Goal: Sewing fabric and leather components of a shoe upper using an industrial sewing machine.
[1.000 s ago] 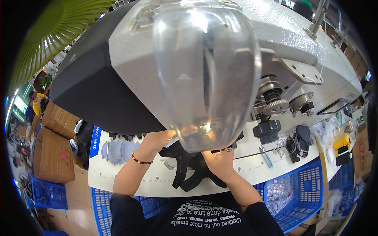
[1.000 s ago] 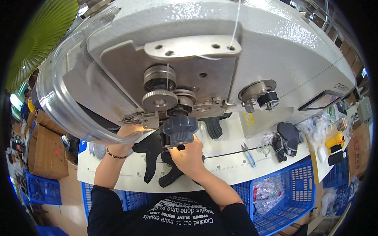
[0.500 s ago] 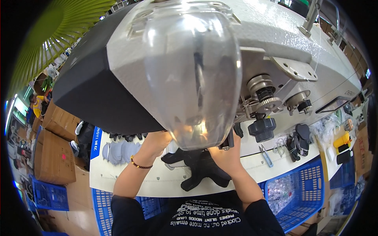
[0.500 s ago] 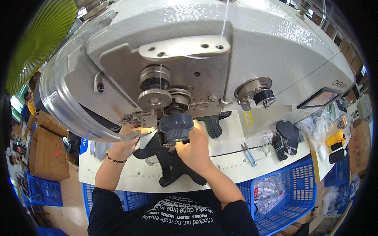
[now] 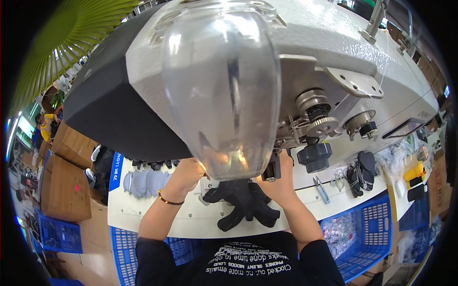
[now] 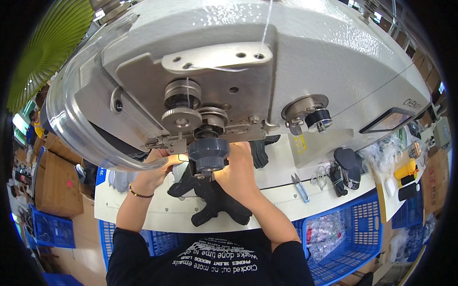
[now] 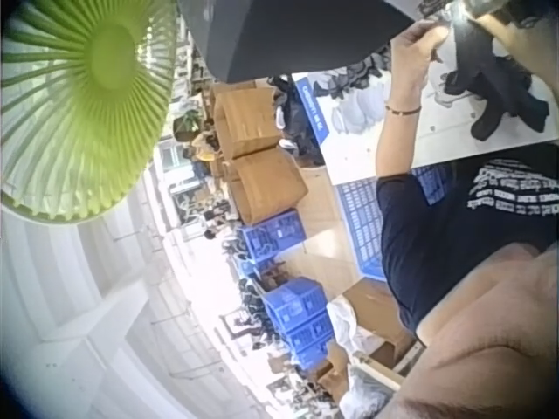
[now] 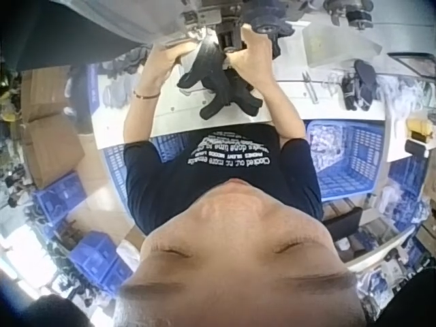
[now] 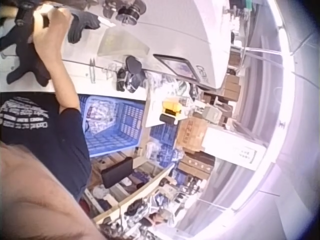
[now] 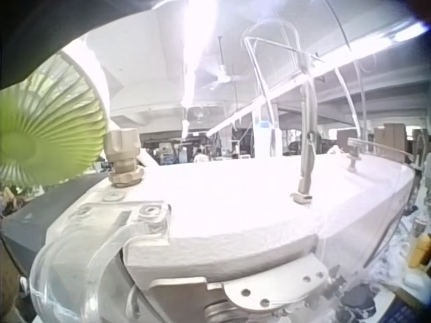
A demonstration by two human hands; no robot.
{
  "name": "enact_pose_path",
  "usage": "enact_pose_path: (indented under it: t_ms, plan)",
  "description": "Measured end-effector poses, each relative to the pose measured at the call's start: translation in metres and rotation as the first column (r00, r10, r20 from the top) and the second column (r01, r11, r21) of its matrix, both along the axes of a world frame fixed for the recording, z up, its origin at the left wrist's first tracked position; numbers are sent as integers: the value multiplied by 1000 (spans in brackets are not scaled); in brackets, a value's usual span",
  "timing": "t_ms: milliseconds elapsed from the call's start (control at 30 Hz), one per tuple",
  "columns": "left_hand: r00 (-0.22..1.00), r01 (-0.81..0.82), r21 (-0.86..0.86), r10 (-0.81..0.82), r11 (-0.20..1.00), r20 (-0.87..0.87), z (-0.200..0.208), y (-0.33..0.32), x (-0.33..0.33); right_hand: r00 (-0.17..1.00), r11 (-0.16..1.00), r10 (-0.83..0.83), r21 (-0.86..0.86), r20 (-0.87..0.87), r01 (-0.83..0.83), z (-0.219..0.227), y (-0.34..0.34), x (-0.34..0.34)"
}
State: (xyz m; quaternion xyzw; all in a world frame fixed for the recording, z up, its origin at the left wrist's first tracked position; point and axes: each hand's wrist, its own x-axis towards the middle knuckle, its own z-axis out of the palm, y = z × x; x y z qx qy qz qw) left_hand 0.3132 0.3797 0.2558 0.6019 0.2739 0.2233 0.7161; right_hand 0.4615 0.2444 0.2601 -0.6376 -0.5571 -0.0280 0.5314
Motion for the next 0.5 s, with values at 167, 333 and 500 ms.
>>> enact_pose_path:
  t_ms: [167, 333, 500]
  plan:
    - [997, 70, 65, -71, 995, 23, 2, -5, 0, 1000, 990, 23, -139, 2, -23, 2, 4, 10]
    - [991, -87, 131, 72, 988, 115, -12, -14, 2, 995, 997, 75, -31, 68, -73, 3, 12, 20]
    - [994, -103, 268, 94, 958, 45, -12, -21, 7, 992, 994, 112, 3, -60, -112, -1, 16, 27]
